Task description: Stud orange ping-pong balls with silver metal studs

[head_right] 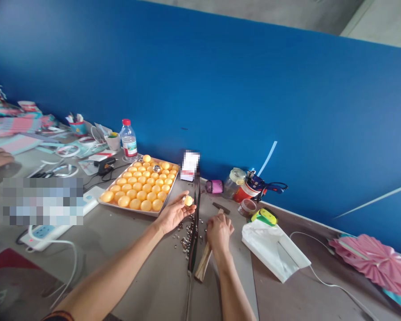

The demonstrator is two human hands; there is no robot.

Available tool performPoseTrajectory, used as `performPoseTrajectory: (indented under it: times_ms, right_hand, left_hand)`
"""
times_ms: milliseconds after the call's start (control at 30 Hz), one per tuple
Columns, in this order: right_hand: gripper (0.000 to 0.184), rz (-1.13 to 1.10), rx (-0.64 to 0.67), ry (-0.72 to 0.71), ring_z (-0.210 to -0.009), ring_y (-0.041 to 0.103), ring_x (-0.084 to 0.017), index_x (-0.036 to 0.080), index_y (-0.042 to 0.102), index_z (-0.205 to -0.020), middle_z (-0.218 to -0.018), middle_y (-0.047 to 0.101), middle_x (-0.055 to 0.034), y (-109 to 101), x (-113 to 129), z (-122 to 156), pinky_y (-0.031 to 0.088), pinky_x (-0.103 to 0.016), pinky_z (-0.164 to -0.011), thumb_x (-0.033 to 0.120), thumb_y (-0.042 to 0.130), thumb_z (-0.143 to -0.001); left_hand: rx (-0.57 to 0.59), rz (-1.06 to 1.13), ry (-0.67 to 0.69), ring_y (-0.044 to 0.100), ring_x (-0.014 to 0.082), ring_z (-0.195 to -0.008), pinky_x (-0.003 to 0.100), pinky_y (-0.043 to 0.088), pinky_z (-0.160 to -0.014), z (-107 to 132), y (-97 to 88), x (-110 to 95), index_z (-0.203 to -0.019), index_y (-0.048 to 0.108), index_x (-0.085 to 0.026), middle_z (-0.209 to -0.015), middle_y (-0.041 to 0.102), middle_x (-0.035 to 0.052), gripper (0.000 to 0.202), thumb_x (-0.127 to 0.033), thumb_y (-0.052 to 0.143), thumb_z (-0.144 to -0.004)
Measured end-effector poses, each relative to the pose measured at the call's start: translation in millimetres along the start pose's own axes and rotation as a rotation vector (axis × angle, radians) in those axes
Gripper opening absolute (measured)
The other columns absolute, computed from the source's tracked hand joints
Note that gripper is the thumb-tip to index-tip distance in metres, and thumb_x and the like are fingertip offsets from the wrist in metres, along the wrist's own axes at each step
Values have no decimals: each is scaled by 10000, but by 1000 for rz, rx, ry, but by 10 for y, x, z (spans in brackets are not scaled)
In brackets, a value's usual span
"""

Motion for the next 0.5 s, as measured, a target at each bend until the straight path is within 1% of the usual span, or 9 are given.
performPoseTrajectory:
  times_ms: [67,133,233,300,367,500]
  right_hand:
    - [176,-116,-76,-18,-916,516,-266,200,640,-695,-916,640,-75,-28,14,-10,341,-393,-782,201,472,-744]
    - [170,-269,-110,-41,-870,551,-236,188,619,-715,-886,651,-72,-35,31,-21,366,-374,-787,223,456,-750]
    - [198,-468,-57,-10,-751,578,-204,181,607,-754,-782,654,-64,10,40,-34,408,-324,-714,291,443,-768]
    - [217,-534,-48,33,-702,569,-199,183,598,-759,-742,641,-55,9,44,-33,416,-308,-668,348,456,-766]
    - [227,-585,-53,46,-674,555,-194,187,587,-738,-718,627,-44,-17,66,-32,417,-303,-647,385,478,-754]
    - [236,-696,-45,79,-629,529,-181,192,600,-681,-662,612,-21,-54,85,-39,413,-298,-625,414,533,-720]
  left_hand:
    - [-6,-14,-3,668,204,-798,354,476,-795,2,-6,2,-1157,520,-171,-903,660,51,471,-156,669,-710]
    - [-7,-27,-10,668,202,-794,351,478,-794,6,-5,11,-1159,520,-169,-890,660,50,484,-161,680,-703]
    - [-10,-48,-24,668,200,-802,345,480,-802,13,4,31,-1155,527,-175,-905,654,49,501,-151,701,-685]
    - [-17,-63,-30,667,193,-800,338,484,-797,18,7,43,-1144,533,-187,-924,649,45,498,-148,711,-680]
    - [-18,-69,-31,667,184,-789,331,488,-787,22,8,50,-1117,542,-199,-940,645,44,476,-150,719,-678]
    - [25,-68,-34,661,177,-780,325,487,-776,32,24,45,-1032,570,-186,-947,640,60,395,-171,733,-673]
Point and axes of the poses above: each hand's wrist, its own z-axis away from the middle knuckle, its own y-axis out of the palm, x = y × z, the point moved 7 cm from there along -z, towards the middle knuckle
